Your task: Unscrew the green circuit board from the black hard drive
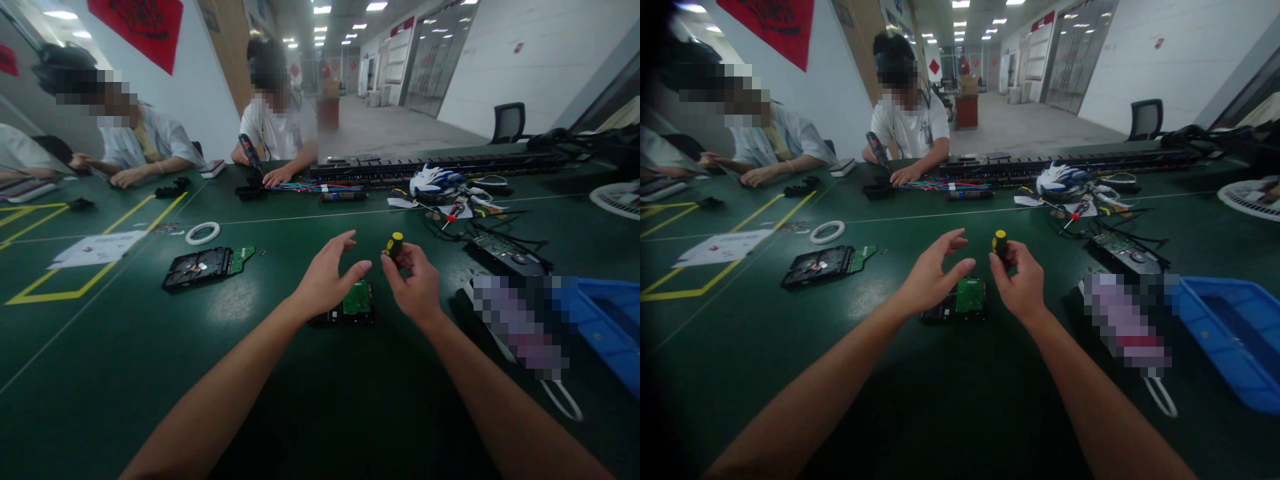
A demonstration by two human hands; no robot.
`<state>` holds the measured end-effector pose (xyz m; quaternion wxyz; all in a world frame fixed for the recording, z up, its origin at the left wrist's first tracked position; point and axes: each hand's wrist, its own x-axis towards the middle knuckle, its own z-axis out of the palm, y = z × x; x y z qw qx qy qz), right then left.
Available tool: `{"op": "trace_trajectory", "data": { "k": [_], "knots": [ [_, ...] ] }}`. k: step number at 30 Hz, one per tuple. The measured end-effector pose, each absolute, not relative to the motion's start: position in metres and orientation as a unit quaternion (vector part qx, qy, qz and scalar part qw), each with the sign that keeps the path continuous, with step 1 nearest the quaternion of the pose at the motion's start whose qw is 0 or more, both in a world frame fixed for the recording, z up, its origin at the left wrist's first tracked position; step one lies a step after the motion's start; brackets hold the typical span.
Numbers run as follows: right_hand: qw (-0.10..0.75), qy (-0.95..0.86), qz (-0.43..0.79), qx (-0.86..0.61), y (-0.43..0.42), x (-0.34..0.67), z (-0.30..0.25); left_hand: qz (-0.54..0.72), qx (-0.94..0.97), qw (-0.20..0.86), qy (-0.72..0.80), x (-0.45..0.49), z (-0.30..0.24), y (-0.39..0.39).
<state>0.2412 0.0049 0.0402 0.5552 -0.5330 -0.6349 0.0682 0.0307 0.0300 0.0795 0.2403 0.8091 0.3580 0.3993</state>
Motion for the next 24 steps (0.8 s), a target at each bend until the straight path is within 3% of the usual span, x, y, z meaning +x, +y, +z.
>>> {"op": "trace_trajectory", "data": {
  "k": [5, 9, 24],
  "knots": [
    [0.578, -0.578, 0.051, -0.573, 0.023, 0.252, 0.016, 0.286, 0.855, 0.106, 0.42, 0.022, 0.042, -0.005],
    [0.557, -0.593, 0.019, -0.582, 0.029, 0.257, 0.005, 0.235, 0.874, 0.061, 0.42, 0.028, 0.022, -0.021],
    [0.557, -0.589, 0.009, -0.585, 0.019, 0.256, 0.009, 0.161, 0.902, 0.043, 0.397, 0.022, 0.021, -0.002]
  ]
}}
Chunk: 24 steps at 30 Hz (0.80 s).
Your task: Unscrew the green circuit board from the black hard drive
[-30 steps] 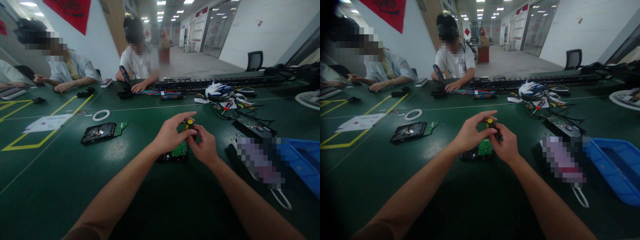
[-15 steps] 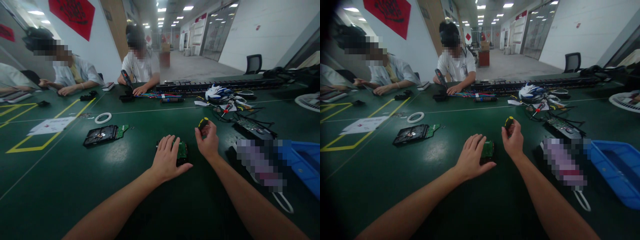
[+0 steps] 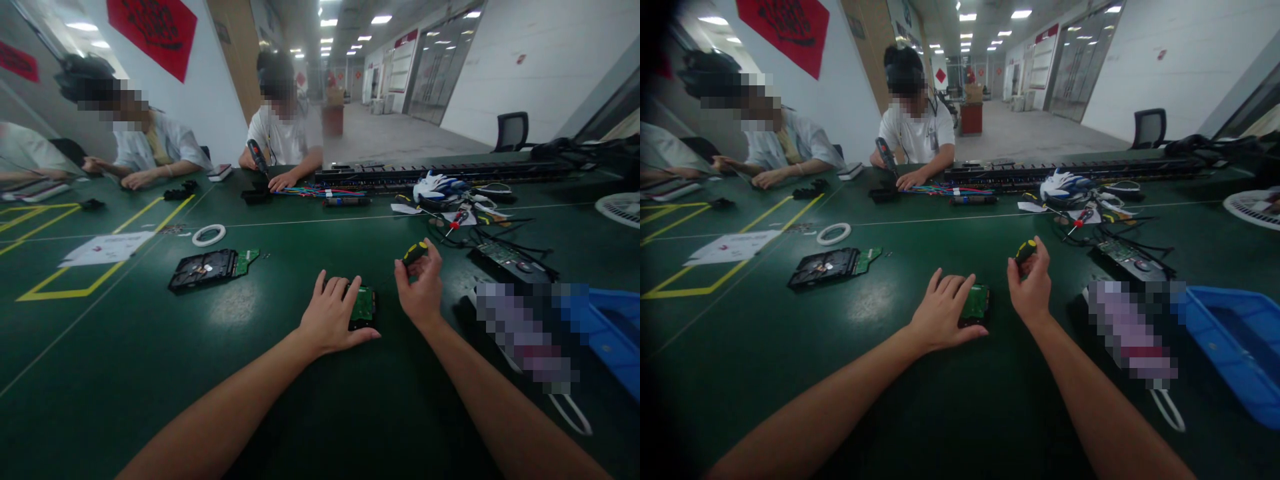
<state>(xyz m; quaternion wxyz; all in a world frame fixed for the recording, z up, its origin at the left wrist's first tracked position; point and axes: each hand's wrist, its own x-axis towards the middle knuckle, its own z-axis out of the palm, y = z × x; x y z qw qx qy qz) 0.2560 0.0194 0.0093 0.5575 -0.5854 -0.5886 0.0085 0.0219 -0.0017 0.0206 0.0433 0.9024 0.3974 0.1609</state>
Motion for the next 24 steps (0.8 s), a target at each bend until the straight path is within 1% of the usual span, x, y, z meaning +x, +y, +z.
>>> {"op": "trace_trajectory", "data": {
  "k": [10, 14, 19, 24],
  "knots": [
    [0.534, -0.624, 0.008, -0.571, 0.016, 0.259, 0.01, 0.132, 0.958, 0.083, 0.239, -0.005, 0.03, 0.015],
    [0.54, -0.628, 0.019, -0.56, 0.015, 0.259, 0.012, 0.132, 0.962, 0.095, 0.22, -0.009, 0.032, 0.015],
    [0.535, -0.658, 0.063, -0.526, 0.011, 0.257, 0.015, 0.126, 0.962, 0.096, 0.221, -0.01, 0.031, 0.018],
    [0.512, -0.665, 0.016, -0.543, 0.011, 0.256, 0.014, 0.127, 0.96, 0.09, 0.232, -0.008, 0.029, 0.018]
  ]
}}
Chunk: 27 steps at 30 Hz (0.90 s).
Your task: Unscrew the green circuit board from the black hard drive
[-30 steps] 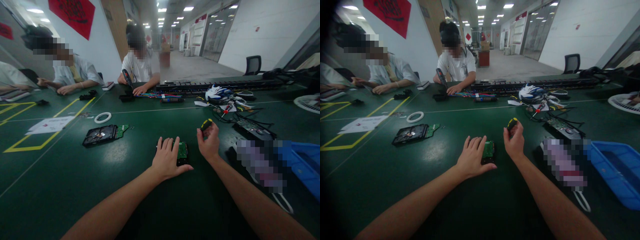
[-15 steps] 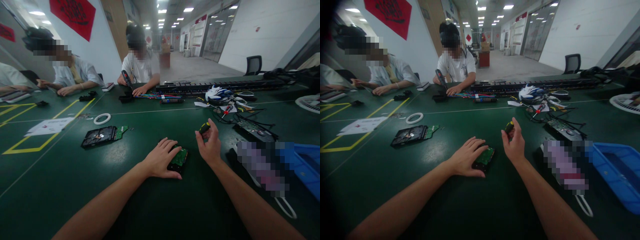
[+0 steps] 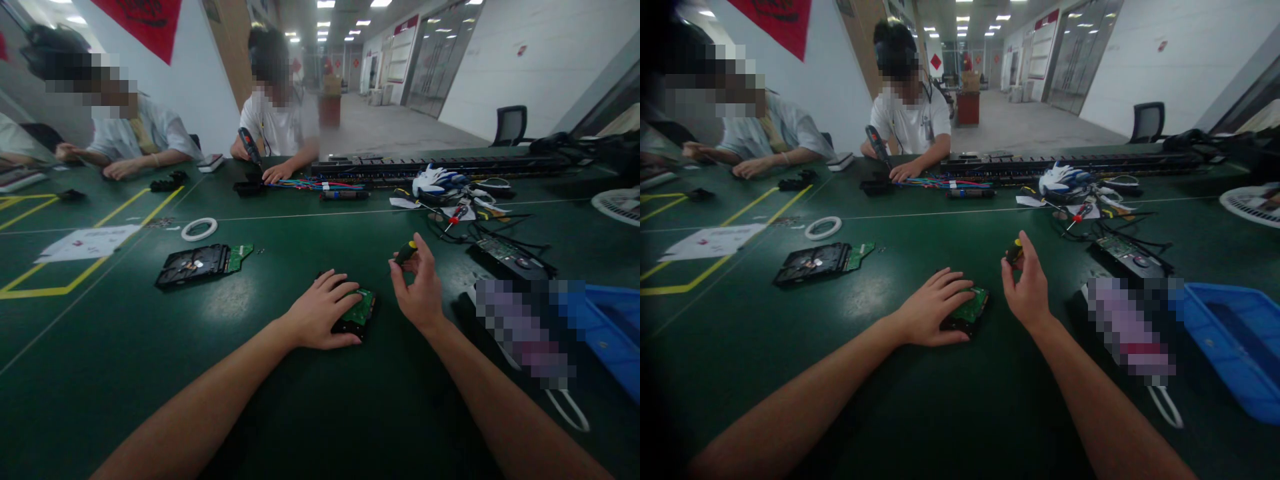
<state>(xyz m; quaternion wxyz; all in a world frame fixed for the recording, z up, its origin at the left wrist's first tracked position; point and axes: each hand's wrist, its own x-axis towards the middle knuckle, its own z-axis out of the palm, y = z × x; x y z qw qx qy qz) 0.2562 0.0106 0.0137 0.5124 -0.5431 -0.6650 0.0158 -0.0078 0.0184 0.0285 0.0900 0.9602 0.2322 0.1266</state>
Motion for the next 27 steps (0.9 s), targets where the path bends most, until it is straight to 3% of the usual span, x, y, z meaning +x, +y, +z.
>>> {"op": "trace_trajectory", "data": {
  "k": [27],
  "knots": [
    [0.439, -0.718, -0.043, -0.538, 0.0044, 0.2617, 0.0213, 0.123, 0.96, 0.071, 0.241, -0.0048, 0.0289, 0.0166]
  ]
}}
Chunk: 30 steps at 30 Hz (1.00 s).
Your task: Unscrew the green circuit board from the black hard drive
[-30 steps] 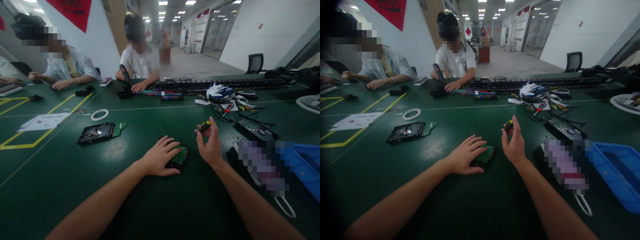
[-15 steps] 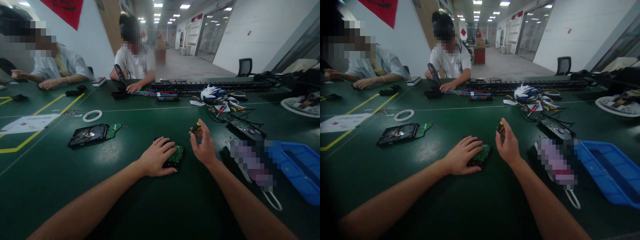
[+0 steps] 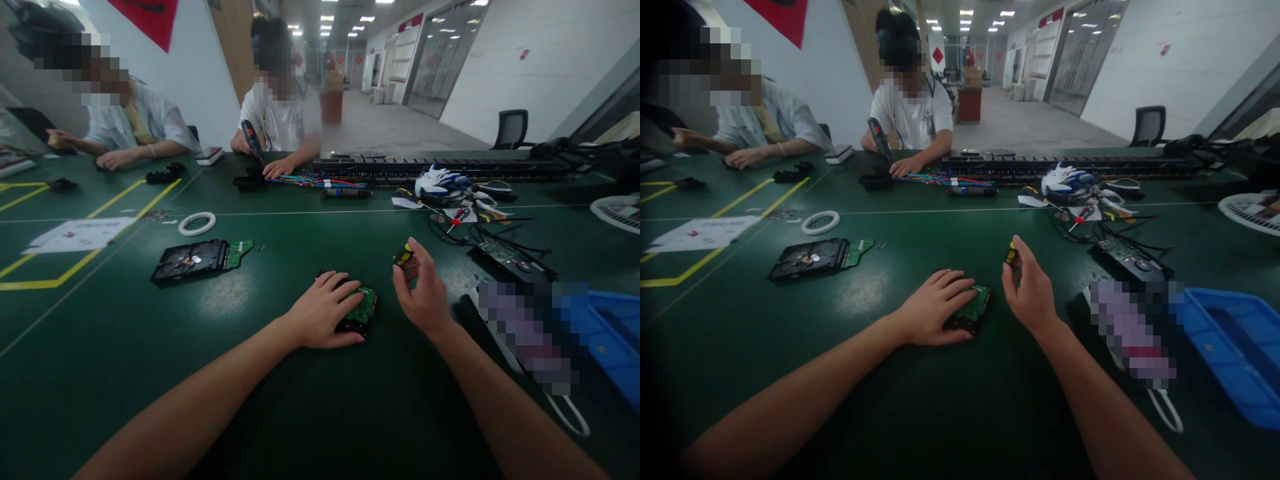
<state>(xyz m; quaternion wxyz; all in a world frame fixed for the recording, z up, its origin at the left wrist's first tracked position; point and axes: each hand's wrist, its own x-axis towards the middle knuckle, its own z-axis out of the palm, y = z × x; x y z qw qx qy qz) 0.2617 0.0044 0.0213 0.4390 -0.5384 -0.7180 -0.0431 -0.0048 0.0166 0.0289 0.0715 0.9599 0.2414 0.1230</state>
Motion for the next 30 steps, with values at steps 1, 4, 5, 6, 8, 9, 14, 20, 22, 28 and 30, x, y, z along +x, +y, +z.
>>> {"op": "trace_trajectory", "data": {
  "k": [1, 4, 5, 6, 8, 9, 14, 20, 22, 28, 30],
  "knots": [
    [0.444, -0.717, -0.045, -0.536, 0.005, 0.262, 0.021, 0.125, 0.961, 0.067, 0.239, -0.005, 0.028, 0.017],
    [0.461, -0.715, -0.054, -0.522, 0.006, 0.263, 0.02, 0.131, 0.963, 0.055, 0.231, -0.006, 0.026, 0.019],
    [0.465, -0.715, -0.06, -0.518, 0.007, 0.263, 0.019, 0.132, 0.963, 0.052, 0.23, -0.006, 0.025, 0.021],
    [0.468, -0.715, -0.066, -0.515, 0.007, 0.262, 0.019, 0.134, 0.963, 0.049, 0.23, -0.006, 0.025, 0.022],
    [0.47, -0.717, -0.071, -0.511, 0.009, 0.262, 0.019, 0.133, 0.962, 0.045, 0.236, -0.007, 0.024, 0.026],
    [0.47, -0.717, -0.07, -0.51, 0.009, 0.261, 0.019, 0.135, 0.96, 0.043, 0.24, -0.007, 0.024, 0.028],
    [0.485, -0.711, -0.064, -0.505, 0.01, 0.261, 0.019, 0.139, 0.959, 0.044, 0.245, -0.008, 0.024, 0.032],
    [0.526, -0.695, -0.039, -0.489, 0.007, 0.259, 0.022, 0.139, 0.959, 0.049, 0.241, -0.009, 0.025, 0.031],
    [0.542, -0.69, -0.034, -0.478, 0.005, 0.257, 0.024, 0.139, 0.959, 0.052, 0.241, -0.009, 0.025, 0.031],
    [0.574, -0.68, 0.005, -0.456, -0.003, 0.249, 0.03, 0.141, 0.959, 0.053, 0.238, -0.008, 0.026, 0.031],
    [0.577, -0.68, 0.018, -0.451, -0.004, 0.246, 0.03, 0.141, 0.96, 0.051, 0.238, -0.008, 0.026, 0.031]
  ]
}}
